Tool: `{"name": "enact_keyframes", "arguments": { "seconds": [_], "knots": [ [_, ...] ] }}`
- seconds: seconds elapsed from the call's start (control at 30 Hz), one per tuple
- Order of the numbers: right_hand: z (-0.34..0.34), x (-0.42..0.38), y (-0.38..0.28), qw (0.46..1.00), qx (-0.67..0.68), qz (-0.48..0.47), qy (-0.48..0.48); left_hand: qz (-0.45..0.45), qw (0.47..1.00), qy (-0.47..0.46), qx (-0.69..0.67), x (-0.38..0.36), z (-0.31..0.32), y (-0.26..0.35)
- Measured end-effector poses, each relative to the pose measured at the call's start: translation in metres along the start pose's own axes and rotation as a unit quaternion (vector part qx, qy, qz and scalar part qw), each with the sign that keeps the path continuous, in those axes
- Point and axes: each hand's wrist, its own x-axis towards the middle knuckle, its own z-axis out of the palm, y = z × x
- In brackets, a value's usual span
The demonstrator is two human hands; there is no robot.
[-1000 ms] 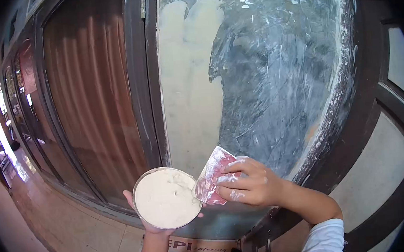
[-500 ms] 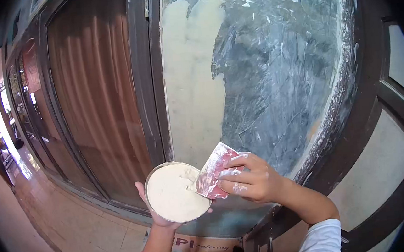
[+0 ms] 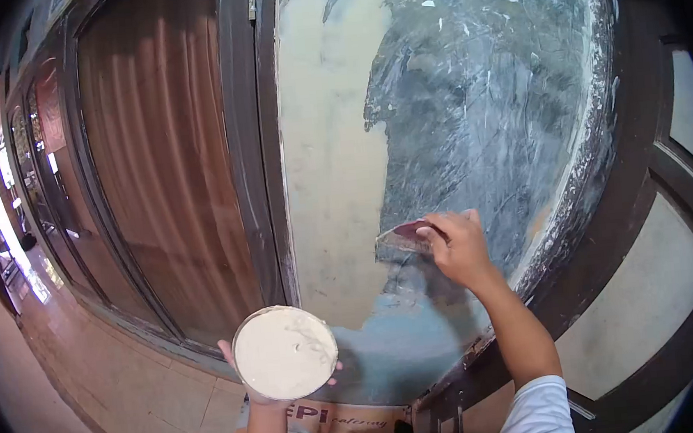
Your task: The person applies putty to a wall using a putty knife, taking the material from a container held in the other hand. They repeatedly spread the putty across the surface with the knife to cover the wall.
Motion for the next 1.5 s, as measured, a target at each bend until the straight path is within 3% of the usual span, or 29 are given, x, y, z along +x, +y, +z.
{"name": "enact_keyframes", "arguments": {
  "seconds": [0.13, 0.3, 0.47, 0.6, 0.67, 0.73, 1.0, 1.07, 1.13, 1.2, 1.27, 1.33, 1.4, 1.47, 1.5],
  "knots": [
    [0.044, -0.030, 0.027, 0.997, -0.011, 0.055, -0.048, 0.051, 0.998, 0.024, 0.038, -0.015, -0.010, 0.011],
    [0.061, -0.034, 0.025, 0.994, -0.036, 0.059, -0.084, 0.087, 0.991, 0.036, 0.091, -0.021, -0.017, 0.021],
    [0.057, -0.029, 0.024, 0.997, -0.009, 0.072, -0.039, 0.082, 0.993, 0.049, 0.075, -0.023, -0.016, 0.021],
    [0.071, -0.042, 0.029, 0.996, -0.044, 0.038, -0.066, 0.093, 0.992, 0.047, 0.073, -0.023, -0.021, 0.022],
    [0.064, -0.027, 0.030, 0.994, -0.035, 0.087, -0.058, 0.096, 0.992, 0.044, 0.072, -0.021, -0.022, 0.022],
    [0.060, -0.022, 0.033, 0.997, -0.017, 0.081, -0.003, 0.092, 0.991, 0.063, 0.071, -0.021, -0.023, 0.023],
    [0.076, -0.045, 0.029, 0.992, -0.064, 0.031, -0.109, 0.084, 0.994, 0.038, 0.056, -0.025, -0.026, 0.024],
    [0.057, -0.017, 0.026, 0.994, -0.038, 0.102, 0.001, 0.111, 0.991, 0.067, 0.044, -0.026, -0.022, 0.021],
    [0.056, -0.014, 0.031, 0.995, 0.003, 0.087, 0.057, 0.093, 0.994, 0.034, 0.053, -0.028, -0.027, 0.023],
    [0.058, -0.027, 0.026, 0.998, 0.001, 0.064, 0.014, 0.122, 0.990, 0.057, 0.048, -0.031, -0.028, 0.022],
    [0.080, -0.061, 0.026, 0.999, 0.010, 0.032, -0.010, 0.094, 0.993, 0.022, 0.062, -0.034, -0.029, 0.024],
    [0.092, -0.072, 0.018, 0.992, -0.046, 0.014, -0.117, 0.137, 0.986, 0.074, 0.060, -0.037, -0.028, 0.022],
    [0.085, -0.049, 0.027, 0.993, -0.043, 0.029, -0.104, 0.158, 0.981, 0.102, 0.058, -0.037, -0.025, 0.019],
    [0.069, -0.016, 0.035, 0.995, -0.002, 0.084, 0.046, 0.175, 0.974, 0.129, 0.056, -0.037, -0.022, 0.018],
    [0.062, -0.012, 0.033, 0.995, -0.003, 0.086, 0.047, 0.163, 0.980, 0.106, 0.047, -0.039, -0.022, 0.018]
  ]
}}
